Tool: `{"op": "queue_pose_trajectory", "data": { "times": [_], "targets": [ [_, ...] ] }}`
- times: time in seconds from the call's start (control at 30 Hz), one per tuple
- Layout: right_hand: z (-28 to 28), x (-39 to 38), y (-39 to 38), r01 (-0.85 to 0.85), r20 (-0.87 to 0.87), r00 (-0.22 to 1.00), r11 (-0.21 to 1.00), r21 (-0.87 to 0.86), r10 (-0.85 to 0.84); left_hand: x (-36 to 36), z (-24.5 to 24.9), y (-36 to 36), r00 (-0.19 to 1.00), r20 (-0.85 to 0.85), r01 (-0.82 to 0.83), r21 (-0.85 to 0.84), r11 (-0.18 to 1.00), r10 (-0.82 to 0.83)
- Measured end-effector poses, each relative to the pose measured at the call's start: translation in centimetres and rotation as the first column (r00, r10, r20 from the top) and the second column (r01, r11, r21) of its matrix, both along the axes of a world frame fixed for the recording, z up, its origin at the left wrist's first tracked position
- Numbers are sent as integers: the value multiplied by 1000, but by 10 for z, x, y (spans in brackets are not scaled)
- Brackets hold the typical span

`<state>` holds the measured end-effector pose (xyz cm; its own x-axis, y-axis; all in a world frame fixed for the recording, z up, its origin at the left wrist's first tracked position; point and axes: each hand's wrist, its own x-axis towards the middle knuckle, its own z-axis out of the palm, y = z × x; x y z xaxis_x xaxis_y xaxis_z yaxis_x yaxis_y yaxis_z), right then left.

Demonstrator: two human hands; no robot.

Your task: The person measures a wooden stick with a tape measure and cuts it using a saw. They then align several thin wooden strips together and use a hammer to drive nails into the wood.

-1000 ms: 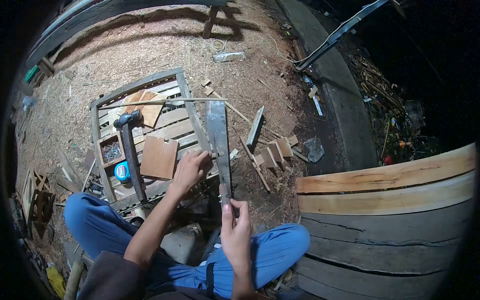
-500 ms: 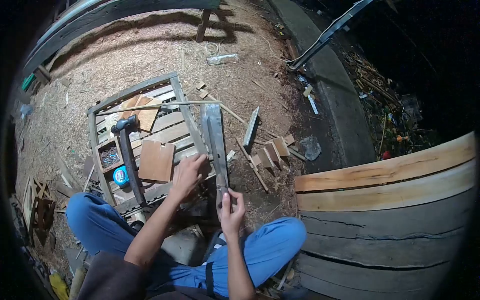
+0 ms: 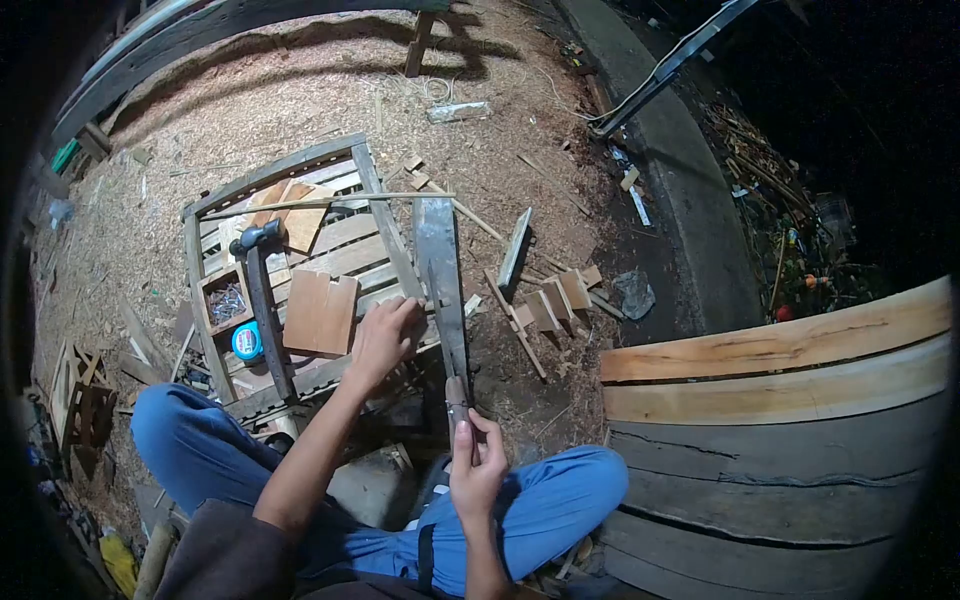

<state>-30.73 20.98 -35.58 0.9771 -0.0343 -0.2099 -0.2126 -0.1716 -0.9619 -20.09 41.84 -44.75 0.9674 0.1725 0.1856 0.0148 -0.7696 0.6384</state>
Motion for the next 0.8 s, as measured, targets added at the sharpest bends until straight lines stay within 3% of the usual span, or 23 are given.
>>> {"op": "queue_pose_trajectory", "data": {
  "times": [0.2,0.27,0.3,0.37,0.43,0.5,0.53,0.57,0.63,0.8],
  "targets": [
    [44,13,30,-16,-103,995,999,-43,12,0,-1,1,1000,21,20,-34,999,-20],
    [39,27,39,-73,66,993,958,-277,95,2,4,3,1000,-22,13,-42,999,-13],
    [25,41,47,-74,170,977,955,-287,127,-2,5,0,999,-47,22,-52,998,-25],
    [21,52,62,-39,71,996,963,-266,60,-3,-1,-2,999,-37,37,-45,998,-39],
    [-4,40,60,-8,128,991,970,-241,40,-4,0,-1,999,-25,40,-40,998,-41],
    [-52,28,40,42,243,970,994,-97,-17,1,8,-1,993,-114,22,-39,999,-26],
    [-76,25,31,45,286,957,999,10,-46,0,6,-1,998,-51,32,-34,999,-34],
    [-83,19,21,98,2,995,968,231,-101,1,5,0,999,-44,25,-27,999,-26],
    [-84,18,22,105,0,994,949,299,-110,0,-1,0,1000,-7,18,-17,1000,-19],
    [-75,-9,7,83,125,987,989,121,-98,1,-1,-3,998,-70,-8,4,1000,8]
  ]
}}
